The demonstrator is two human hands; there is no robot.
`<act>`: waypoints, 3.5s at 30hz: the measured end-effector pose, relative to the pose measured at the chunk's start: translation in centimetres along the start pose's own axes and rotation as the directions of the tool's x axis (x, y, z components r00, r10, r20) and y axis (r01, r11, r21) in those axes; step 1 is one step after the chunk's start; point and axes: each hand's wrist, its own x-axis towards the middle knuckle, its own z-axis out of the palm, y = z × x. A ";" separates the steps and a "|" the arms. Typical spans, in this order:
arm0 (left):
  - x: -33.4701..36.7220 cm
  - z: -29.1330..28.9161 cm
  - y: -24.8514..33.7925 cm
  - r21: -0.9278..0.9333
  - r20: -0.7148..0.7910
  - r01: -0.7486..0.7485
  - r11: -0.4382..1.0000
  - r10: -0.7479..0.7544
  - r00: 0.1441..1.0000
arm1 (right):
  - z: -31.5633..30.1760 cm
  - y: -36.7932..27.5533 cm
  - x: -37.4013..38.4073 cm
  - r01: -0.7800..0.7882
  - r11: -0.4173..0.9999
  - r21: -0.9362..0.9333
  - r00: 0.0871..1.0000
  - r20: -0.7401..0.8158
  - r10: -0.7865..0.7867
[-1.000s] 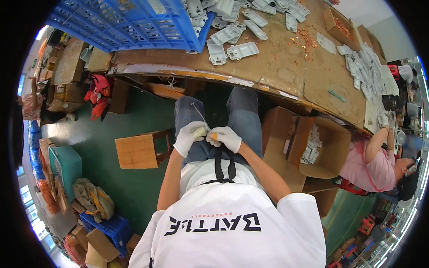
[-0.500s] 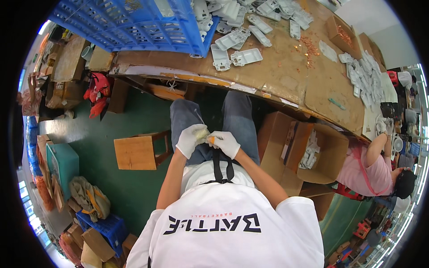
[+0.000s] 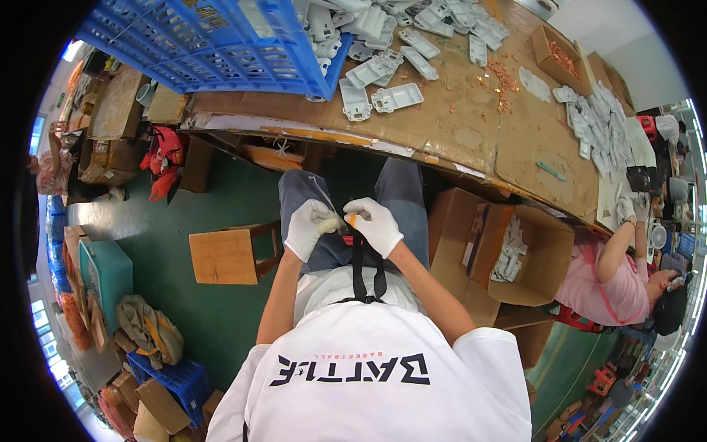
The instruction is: The person picks up a plastic housing, inserts a metal contact by hand, and uses shears to trim a plastic component. They then place the assembled housing into a cardboard box.
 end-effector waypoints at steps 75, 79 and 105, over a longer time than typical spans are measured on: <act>-18.5 -4.8 25.3 -0.366 -0.456 -0.188 0.911 0.001 0.890 | 20.8 -28.0 -0.4 -0.324 0.858 -0.400 0.712 0.494 0.499; -24.0 -5.8 27.3 -0.356 -0.617 -0.281 0.891 0.002 0.787 | 25.2 -30.7 -1.1 -0.337 0.839 -0.426 0.515 0.663 0.543; -40.9 -13.2 24.6 0.014 -0.973 -0.720 0.694 -0.158 -0.170 | 50.0 -24.9 -9.8 -0.308 0.755 -0.579 0.099 0.770 0.631</act>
